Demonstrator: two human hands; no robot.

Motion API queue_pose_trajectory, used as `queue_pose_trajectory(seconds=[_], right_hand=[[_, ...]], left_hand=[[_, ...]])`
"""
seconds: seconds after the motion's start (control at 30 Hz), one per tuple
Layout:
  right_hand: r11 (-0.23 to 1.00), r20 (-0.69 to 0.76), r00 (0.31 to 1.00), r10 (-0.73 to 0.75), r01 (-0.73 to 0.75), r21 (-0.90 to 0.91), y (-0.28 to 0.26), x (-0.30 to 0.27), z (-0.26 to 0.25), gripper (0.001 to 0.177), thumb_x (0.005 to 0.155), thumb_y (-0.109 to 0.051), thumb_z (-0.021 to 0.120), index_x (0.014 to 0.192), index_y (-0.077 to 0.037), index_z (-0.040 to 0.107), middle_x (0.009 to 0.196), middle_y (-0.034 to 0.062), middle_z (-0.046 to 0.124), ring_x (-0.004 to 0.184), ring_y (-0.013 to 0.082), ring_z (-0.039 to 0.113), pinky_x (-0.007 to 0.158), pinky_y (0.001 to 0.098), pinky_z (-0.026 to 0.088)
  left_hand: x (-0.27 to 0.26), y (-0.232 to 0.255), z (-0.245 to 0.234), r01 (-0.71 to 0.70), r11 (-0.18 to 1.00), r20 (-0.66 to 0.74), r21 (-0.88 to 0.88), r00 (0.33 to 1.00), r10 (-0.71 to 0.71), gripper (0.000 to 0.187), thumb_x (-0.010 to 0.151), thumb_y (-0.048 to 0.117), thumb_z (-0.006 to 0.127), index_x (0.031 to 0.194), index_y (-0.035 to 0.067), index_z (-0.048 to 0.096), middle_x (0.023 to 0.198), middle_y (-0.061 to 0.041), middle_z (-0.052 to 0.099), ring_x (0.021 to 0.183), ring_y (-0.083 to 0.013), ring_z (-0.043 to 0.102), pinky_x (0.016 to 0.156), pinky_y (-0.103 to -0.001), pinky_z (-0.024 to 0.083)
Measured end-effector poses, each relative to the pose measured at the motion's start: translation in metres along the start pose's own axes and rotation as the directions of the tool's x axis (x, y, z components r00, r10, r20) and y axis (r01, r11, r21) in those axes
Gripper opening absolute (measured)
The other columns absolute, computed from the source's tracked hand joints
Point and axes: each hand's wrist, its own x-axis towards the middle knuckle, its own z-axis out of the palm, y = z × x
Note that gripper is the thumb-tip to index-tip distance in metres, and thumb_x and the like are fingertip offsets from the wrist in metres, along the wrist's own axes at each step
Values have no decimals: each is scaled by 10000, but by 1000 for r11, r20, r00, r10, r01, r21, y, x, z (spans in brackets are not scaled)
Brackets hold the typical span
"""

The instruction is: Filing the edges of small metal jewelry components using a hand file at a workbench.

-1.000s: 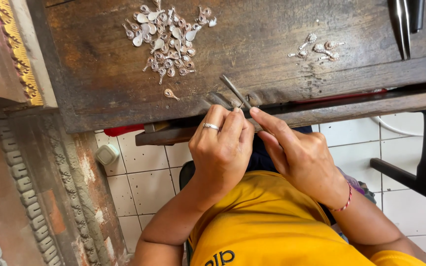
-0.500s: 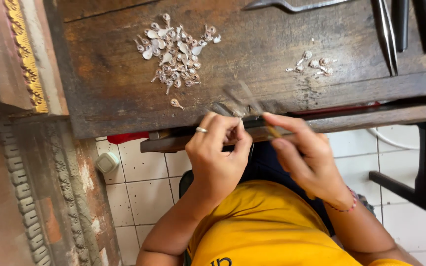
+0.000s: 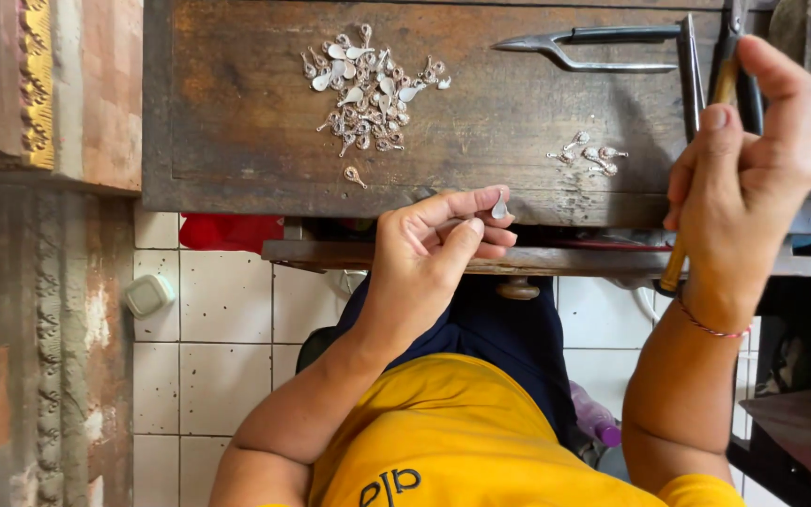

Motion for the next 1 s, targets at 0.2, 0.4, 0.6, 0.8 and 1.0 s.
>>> queue_pose_trajectory(seconds=[0.2, 0.4, 0.6, 0.8, 1.0], right_hand=[[998, -94, 994, 58, -56, 18, 0, -5, 7, 265, 1261, 14, 377, 1511, 101, 382, 1250, 264, 518, 495, 168, 390, 413, 262, 343], [999, -98, 995, 17, -13, 43, -5, -4, 6, 324, 1254, -137, 399, 1455, 115, 360, 1461, 259, 450, 481, 192, 387, 331, 253, 267], [998, -131, 990, 44, -39, 42, -4, -7, 8, 296, 1259, -133, 428, 1471, 69, 389, 1383, 249, 506, 492, 165, 372, 356, 251, 286], [995, -155, 983, 99, -96, 31, -2, -11, 8, 275, 1253, -40, 407, 1504, 73, 401, 1144, 218, 522, 459, 165, 384, 355, 248, 265], [999, -170, 985, 36, -34, 20, 4, -13, 10, 307, 1272, -110, 440, 1508, 83, 402, 1154, 252, 524, 474, 169, 372, 396, 267, 292]], left_hand=[[0, -2, -4, -43, 998, 54, -42, 998, 45, 277, 1040, 72, 535, 1253, -33, 676, 1043, -228, 747, 921, -254, 766, 844, -304, 671], [-1, 1, -4, -24, 999, 46, -32, 999, 25, 276, 1039, 101, 540, 1234, -20, 693, 1033, -226, 755, 909, -252, 772, 822, -293, 670], [-3, -2, -5, -14, 998, 39, -62, 999, 16, 272, 1037, 111, 553, 1230, -20, 693, 1032, -237, 750, 912, -263, 772, 837, -303, 673], [-4, -3, -4, -12, 999, 52, -53, 999, 15, 279, 1038, 134, 554, 1230, -19, 687, 1061, -241, 755, 940, -274, 781, 854, -298, 667], [-6, -3, -4, 6, 997, 54, -80, 999, -2, 299, 1016, 136, 582, 1233, -52, 667, 1074, -247, 754, 949, -292, 782, 854, -309, 663]])
